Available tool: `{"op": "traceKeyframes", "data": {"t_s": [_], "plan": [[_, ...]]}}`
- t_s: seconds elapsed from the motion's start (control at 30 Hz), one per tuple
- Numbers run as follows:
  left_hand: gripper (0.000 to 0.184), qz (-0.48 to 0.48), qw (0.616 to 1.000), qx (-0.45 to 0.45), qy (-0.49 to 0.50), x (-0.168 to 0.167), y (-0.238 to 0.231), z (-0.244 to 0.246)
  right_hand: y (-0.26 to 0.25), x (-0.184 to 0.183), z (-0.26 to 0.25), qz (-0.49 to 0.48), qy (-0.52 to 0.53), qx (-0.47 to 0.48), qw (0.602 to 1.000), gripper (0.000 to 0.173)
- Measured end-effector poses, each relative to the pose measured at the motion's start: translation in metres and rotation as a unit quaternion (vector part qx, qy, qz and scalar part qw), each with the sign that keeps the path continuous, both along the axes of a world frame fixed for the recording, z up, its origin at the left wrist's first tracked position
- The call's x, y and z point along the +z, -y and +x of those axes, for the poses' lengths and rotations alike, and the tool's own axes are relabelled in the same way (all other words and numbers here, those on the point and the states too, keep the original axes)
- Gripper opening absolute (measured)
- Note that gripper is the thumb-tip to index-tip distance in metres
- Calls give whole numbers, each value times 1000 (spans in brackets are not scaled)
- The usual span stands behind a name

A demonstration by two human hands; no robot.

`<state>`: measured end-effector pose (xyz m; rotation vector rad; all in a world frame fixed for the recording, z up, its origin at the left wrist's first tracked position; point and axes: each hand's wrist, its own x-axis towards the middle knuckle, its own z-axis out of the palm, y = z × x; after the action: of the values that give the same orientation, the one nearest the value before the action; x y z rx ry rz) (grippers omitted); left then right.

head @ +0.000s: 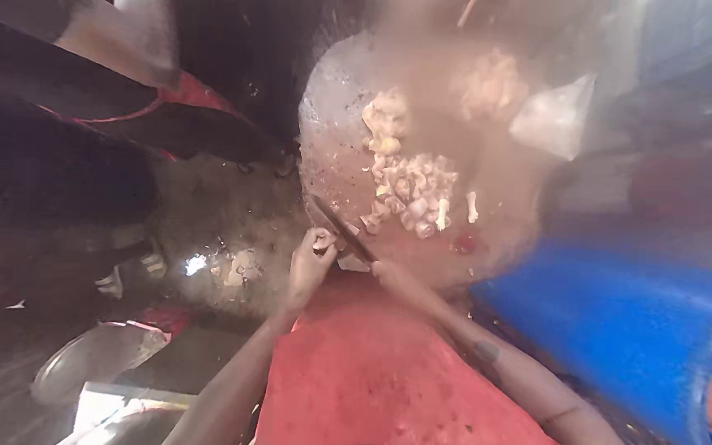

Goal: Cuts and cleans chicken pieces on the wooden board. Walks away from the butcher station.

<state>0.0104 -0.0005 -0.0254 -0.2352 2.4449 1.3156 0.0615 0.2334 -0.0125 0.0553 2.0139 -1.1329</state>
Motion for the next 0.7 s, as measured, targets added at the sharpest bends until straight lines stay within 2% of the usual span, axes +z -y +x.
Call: {"op": "traceKeyframes", "data": {"t_s": [0.07,0.13,0.2,0.27,0.37,0.47,0.6,0.67,0.7], "plan": [[35,19,1000,10,-8,1,-2,-7,-9,1,-4,36,-3,-38,999,56],[39,9,999,-35,27,-7,-4,-11,-17,13,-8,80,-23,-73,994,54],[37,-30,995,-80,40,-26,-6,-18,-20,25,-20,75,-86,-96,989,52],[31,-52,994,-89,31,-34,-8,-20,-13,38,-27,29,-149,-109,982,57],[27,-61,995,-78,10,-37,-8,-13,-3,28,-26,42,-147,-44,987,57],[25,-67,994,-79,15,-33,-8,-17,-8,11,-36,106,-69,29,992,58],[29,-46,998,-43,22,-36,0,-10,-2,41,-26,39,-112,-7,993,57],[27,-40,999,-26,16,-36,-2,-13,3,43,-24,4,-149,6,989,62],[27,-47,998,-25,20,-34,-3,-13,6,36,-22,20,-139,26,990,62]]}}
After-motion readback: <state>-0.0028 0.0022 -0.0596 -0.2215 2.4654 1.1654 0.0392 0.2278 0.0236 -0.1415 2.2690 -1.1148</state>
